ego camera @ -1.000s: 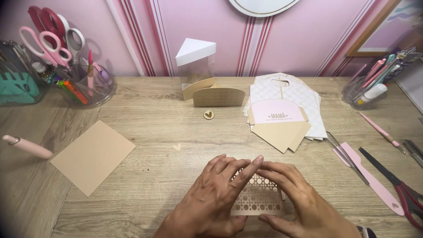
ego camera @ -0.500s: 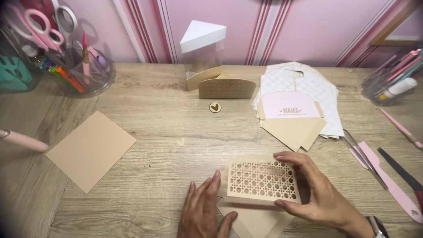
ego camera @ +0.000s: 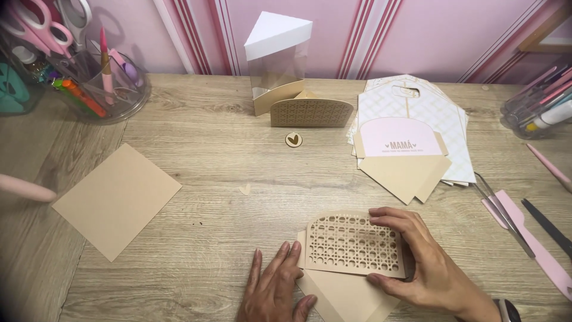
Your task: Assembling small decorative paper boxes by folding and gluing pre-cut cardboard pieces.
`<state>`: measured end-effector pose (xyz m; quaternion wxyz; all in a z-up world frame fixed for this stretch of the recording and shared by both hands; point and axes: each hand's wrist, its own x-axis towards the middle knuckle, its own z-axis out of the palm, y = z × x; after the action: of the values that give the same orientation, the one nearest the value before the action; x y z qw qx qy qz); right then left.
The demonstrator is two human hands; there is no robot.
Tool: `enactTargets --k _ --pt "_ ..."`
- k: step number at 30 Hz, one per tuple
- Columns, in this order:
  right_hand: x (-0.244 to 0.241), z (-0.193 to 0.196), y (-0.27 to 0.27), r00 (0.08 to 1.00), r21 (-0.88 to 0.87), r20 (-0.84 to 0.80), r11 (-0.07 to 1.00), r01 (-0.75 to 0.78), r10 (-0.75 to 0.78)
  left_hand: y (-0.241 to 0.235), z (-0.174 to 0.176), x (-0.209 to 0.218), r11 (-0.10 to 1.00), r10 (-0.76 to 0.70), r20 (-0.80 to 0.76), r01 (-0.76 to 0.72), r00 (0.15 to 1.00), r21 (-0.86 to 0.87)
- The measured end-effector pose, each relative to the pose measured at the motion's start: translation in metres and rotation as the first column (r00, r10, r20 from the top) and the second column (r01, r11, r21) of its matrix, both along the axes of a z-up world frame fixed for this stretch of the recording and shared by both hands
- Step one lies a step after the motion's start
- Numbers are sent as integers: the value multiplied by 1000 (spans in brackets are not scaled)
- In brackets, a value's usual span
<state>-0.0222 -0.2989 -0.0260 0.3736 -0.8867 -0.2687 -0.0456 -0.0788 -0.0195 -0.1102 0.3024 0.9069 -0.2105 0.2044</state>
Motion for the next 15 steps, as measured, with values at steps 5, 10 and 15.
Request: enactTargets --k 5,10,15 --pt "1 -1 0 1000 -13 23 1000 -10 11 3 5 0 999 -36 -10 36 999 1" --pt "0 0 0 1000 -27 16 1000 -16 16 5 -2 0 997 -53 62 49 997 60" --pt "0 0 1 1000 -37 3 999 -15 15 3 3 -1 999 -32 20 32 999 13"
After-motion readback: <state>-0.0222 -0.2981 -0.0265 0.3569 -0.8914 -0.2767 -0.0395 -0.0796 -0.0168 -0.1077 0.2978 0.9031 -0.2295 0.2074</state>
